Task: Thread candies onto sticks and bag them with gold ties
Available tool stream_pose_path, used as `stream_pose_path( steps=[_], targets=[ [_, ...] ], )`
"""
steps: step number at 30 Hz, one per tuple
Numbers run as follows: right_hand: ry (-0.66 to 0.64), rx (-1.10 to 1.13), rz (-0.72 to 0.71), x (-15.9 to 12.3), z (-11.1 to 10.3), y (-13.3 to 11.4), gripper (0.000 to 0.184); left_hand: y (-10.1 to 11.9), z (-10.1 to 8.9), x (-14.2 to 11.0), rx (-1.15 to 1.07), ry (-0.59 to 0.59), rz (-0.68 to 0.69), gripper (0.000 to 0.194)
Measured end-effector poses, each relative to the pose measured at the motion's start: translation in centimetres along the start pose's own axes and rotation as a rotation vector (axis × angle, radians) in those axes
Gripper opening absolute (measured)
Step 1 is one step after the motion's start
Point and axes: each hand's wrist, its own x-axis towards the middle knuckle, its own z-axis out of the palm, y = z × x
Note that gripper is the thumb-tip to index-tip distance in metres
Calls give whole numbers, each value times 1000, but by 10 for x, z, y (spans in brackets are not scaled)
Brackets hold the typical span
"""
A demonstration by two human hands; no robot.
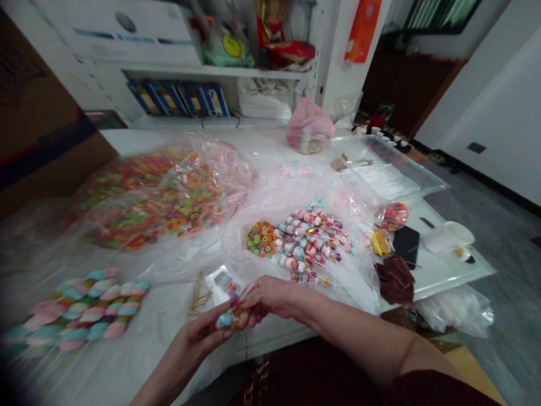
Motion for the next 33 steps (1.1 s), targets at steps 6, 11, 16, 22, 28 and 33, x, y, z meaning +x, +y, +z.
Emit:
stream_pose_path(
  steps=[6,11,16,22,28,33],
  targets=[
    [-69,48,183,-31,-1,-17,11,17,14,-6,528,-30,226,37],
    [501,-624,-95,-75,-38,-15,23,12,14,-14,228,402,364,47],
    [1169,-1120,106,-107,-114,0,24,-31,-24,-24,102,783,22,27],
    [1322,-1290,-176,-71,-65,-4,28,-52,-29,-22,69,707,-46,18],
    [520,-1092,-168,15,36,8,21,-44,-5,-12,-85,557,-49,16],
    [586,-927,135,44,25,25,17,-46,-3,-18,-219,530,-91,18]
  ],
)
